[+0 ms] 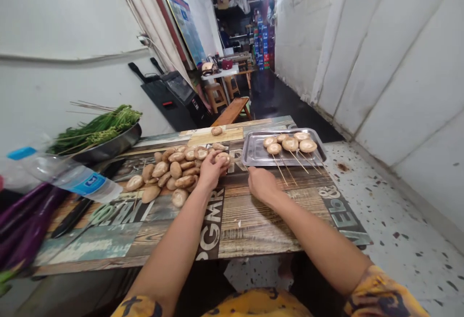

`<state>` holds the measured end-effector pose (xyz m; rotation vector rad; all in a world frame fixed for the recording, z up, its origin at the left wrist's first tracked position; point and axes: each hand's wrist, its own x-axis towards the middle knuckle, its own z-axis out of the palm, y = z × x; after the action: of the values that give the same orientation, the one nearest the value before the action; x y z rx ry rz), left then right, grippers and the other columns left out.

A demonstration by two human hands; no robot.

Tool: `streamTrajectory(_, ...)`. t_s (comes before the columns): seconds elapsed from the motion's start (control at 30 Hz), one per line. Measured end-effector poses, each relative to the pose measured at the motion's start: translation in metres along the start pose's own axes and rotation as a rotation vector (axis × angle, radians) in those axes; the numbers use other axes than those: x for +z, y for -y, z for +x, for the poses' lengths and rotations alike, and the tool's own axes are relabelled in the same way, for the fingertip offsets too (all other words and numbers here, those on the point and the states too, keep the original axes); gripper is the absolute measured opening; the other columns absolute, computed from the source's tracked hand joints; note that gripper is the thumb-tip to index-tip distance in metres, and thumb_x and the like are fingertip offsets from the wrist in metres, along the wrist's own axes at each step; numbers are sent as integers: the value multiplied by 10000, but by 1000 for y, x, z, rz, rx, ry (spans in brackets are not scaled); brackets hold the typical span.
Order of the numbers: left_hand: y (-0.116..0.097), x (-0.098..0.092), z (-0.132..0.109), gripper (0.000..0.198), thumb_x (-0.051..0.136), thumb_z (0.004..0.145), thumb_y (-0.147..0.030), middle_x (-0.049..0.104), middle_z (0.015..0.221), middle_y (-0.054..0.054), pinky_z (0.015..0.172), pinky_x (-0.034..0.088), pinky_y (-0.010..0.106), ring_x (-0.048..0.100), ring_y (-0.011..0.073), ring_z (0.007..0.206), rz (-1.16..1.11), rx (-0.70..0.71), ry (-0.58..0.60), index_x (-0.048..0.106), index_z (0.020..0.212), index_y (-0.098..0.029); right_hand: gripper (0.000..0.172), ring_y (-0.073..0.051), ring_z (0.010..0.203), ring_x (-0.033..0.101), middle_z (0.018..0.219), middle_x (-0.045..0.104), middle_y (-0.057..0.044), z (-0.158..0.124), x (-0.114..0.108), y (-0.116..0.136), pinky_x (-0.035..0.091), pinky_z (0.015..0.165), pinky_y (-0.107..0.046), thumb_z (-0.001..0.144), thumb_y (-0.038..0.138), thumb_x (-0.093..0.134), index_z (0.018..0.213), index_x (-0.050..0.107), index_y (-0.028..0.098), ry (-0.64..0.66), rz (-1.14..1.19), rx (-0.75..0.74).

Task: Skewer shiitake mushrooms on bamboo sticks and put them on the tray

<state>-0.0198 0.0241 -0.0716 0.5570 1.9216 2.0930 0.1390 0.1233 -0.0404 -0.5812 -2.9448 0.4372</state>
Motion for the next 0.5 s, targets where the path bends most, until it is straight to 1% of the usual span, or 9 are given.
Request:
streamTrajectory(0.1,-8,-4,-1,84,585,796,-132,635,836,26,861,537,397,662,138,820,-257,-150,36,543,867,-152,342,-203,857,661,951,719,-108,-6,-3,4,419,742,-270,913,212,373,1151,608,143,-146,75,9)
streamTrajectory(0.17,-15,-7,-2,44,565,824,-112,652,846,42,870,542,361,671,130,838,-388,-214,36,546,852,-141,332,-188,787,660,890,725,-84,-11,-3,7,423,712,-259,885,204,413,1143,614,142,-233,147,-21)
streamTrajectory(0.2,-18,-8,-2,39,550,840,-105,661,858,49,868,546,333,673,125,845,-439,-236,32,554,861,-137,328,-183,760,659,871,727,-77,-13,-2,8,426,698,-255,876,201,426,1133,622,143,-253,180,-49)
streamTrajectory(0.33,-30,-10,-4,120,472,900,-94,688,872,65,785,565,211,683,110,843,-609,-325,22,589,897,-120,352,-172,790,669,945,736,-84,-17,5,11,440,714,-241,921,231,392,1168,635,168,-243,246,-192)
streamTrajectory(0.43,-35,-10,-4,153,451,920,-103,703,871,80,728,586,201,696,128,826,-788,-428,-17,603,942,-104,366,-172,803,674,975,737,-93,-20,7,12,443,720,-239,939,247,381,1189,639,177,-233,233,-224)
streamTrajectory(0.5,-37,-10,-3,160,454,922,-105,708,868,83,714,596,209,703,139,822,-854,-452,-58,600,987,-102,371,-173,789,675,970,739,-93,-22,5,13,442,709,-240,940,246,383,1201,636,175,-234,223,-219)
